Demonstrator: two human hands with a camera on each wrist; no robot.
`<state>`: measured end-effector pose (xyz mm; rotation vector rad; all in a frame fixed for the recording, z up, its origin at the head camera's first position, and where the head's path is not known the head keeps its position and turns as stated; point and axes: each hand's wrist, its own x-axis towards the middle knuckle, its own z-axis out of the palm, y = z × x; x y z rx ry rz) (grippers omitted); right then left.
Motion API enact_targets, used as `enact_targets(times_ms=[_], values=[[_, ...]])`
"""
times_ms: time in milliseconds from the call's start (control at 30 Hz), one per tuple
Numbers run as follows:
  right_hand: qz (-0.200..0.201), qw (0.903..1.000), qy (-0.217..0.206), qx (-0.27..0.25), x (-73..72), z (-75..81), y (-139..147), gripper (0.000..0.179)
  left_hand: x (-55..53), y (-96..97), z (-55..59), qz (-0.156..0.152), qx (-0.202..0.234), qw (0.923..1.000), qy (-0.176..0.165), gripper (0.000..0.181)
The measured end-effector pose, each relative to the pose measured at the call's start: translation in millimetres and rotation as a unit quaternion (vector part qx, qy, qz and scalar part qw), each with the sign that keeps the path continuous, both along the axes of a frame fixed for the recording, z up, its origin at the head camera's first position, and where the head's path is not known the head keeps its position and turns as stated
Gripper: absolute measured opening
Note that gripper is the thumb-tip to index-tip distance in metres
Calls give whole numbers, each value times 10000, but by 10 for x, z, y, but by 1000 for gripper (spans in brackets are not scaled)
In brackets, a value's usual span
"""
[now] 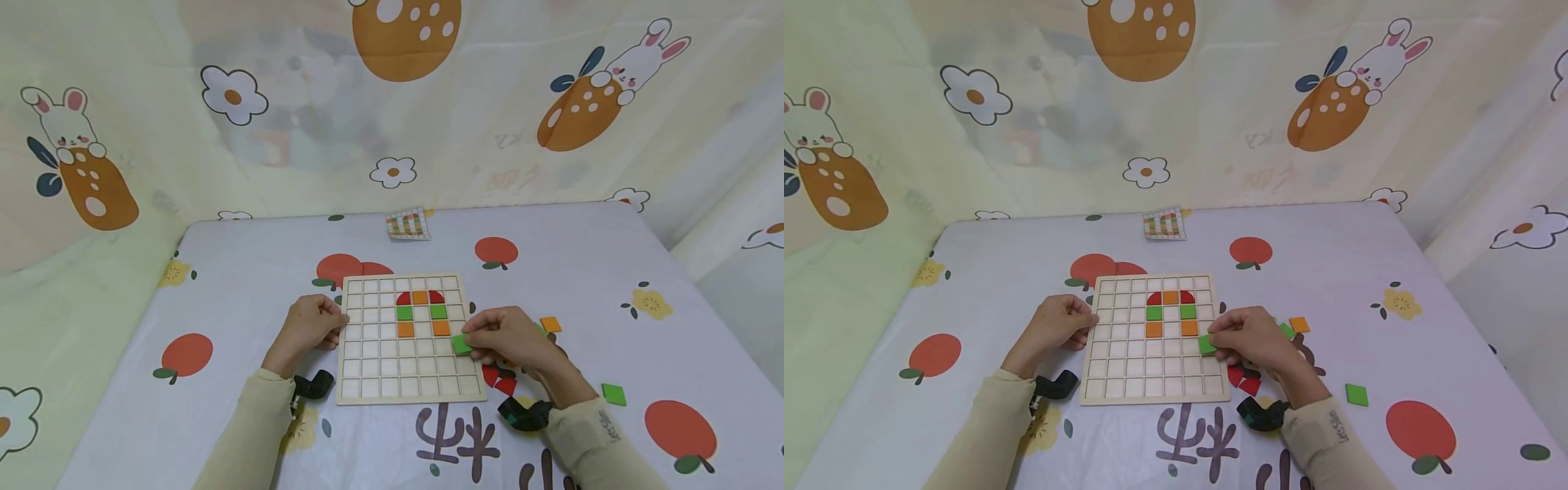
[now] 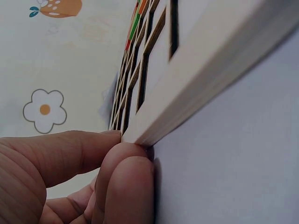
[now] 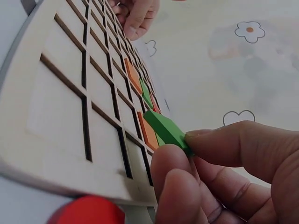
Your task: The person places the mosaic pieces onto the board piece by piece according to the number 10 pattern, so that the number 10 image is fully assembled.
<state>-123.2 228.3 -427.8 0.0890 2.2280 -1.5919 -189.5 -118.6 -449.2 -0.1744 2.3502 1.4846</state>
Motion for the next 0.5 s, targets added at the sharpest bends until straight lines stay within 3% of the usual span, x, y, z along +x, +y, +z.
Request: enact_targets(times_ms=[500], values=[[-53,9988,-128,-474,-46,3,-144,23,26,2,35,76,126,9999,9,14]])
